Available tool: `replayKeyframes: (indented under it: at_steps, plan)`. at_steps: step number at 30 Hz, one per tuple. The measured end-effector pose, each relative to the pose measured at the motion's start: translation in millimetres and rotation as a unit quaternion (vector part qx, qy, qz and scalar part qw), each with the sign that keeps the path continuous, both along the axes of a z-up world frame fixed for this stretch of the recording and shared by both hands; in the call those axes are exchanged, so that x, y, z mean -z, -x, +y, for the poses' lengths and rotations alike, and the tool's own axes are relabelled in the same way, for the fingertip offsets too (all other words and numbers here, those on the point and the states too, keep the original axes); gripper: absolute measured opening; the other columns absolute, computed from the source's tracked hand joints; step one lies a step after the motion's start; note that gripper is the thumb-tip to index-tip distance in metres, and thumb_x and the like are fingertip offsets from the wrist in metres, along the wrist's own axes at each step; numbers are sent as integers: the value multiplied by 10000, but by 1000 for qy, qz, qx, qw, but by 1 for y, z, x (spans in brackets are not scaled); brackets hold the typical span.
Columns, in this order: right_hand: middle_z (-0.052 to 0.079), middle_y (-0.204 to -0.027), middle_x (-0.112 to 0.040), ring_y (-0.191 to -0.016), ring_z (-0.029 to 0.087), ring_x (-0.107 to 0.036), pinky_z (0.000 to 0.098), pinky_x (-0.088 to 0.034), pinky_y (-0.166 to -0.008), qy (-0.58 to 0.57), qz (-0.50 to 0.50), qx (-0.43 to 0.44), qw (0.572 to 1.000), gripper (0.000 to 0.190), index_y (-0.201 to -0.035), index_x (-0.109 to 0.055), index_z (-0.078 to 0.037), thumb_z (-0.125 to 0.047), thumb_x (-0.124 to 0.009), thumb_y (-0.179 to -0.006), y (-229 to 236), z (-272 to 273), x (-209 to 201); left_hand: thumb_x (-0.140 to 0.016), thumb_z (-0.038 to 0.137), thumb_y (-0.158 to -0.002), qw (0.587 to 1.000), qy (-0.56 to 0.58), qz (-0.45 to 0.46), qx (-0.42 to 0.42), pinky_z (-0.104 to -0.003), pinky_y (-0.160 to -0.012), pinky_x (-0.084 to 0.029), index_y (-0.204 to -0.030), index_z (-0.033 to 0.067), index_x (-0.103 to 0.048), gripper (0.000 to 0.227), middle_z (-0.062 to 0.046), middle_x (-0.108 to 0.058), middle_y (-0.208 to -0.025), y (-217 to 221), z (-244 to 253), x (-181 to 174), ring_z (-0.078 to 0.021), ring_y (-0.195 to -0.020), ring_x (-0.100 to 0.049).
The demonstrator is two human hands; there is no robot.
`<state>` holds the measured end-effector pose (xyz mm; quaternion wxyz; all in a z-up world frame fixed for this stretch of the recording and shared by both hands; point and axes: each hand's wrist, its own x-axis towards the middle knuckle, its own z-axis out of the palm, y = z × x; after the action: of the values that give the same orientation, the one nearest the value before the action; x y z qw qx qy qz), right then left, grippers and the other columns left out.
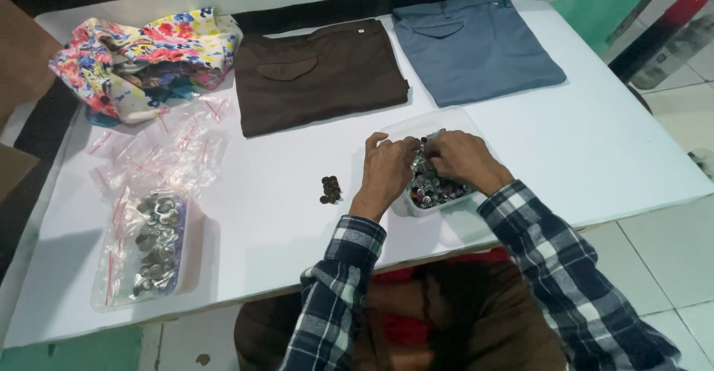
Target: Sorting small black plastic garment accessories and placing them into a plastic storage container
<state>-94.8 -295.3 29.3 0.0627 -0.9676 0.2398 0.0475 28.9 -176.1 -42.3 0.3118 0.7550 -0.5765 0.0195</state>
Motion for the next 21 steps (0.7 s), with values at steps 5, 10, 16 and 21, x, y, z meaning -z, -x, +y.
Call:
replayKeyframes:
  at_steps: [5, 10, 16, 21]
  plan:
    - [179, -859, -726, -913, 395, -726, 489, -600, -722, 86, -69, -48, 993, 215, -991, -740, -23, -158, -647, -852, -10, -21, 80, -635, 35, -897, 999, -8, -32, -19, -431, -1161, -327, -1082, 125, -678, 210, -67, -735, -788, 7, 4, -12, -261, -816, -745]
    - [184, -830, -736, -883, 399, -730, 469, -596, -747, 34, -73, -38, 996, 208, -989, -760, -13, -111, -675, -827, -1, -16, 47, -611, 10, -904, 999, 10, -28, -25, -424, -1166, -319, -1140, 116, -634, 260, -63, -727, -823, 8, 4, -9, -242, -832, -745]
    - [252, -1054, -766, -1123, 470, -669, 555, -516, -940, -267, -170, 50, 947, 236, -1085, -807, -132, -150, -713, -870, 15, -22, 12, -648, 4, -887, 1000, 7, 25, 5, -446, -1190, -279, -1161, 119, -628, 297, -61, -750, -891, 6, 6, -17, -258, -909, -747]
    - [65, -762, -715, -697, 135, -632, 214, -539, -538, -464, -236, 70, 851, 183, -1023, -801, -57, -124, -736, -865, 18, -35, 33, -771, 173, -841, 996, 12, 90, 27, -447, -1206, -217, -1122, 247, -702, 298, -7, -767, -862, 7, 10, -24, -254, -928, -734]
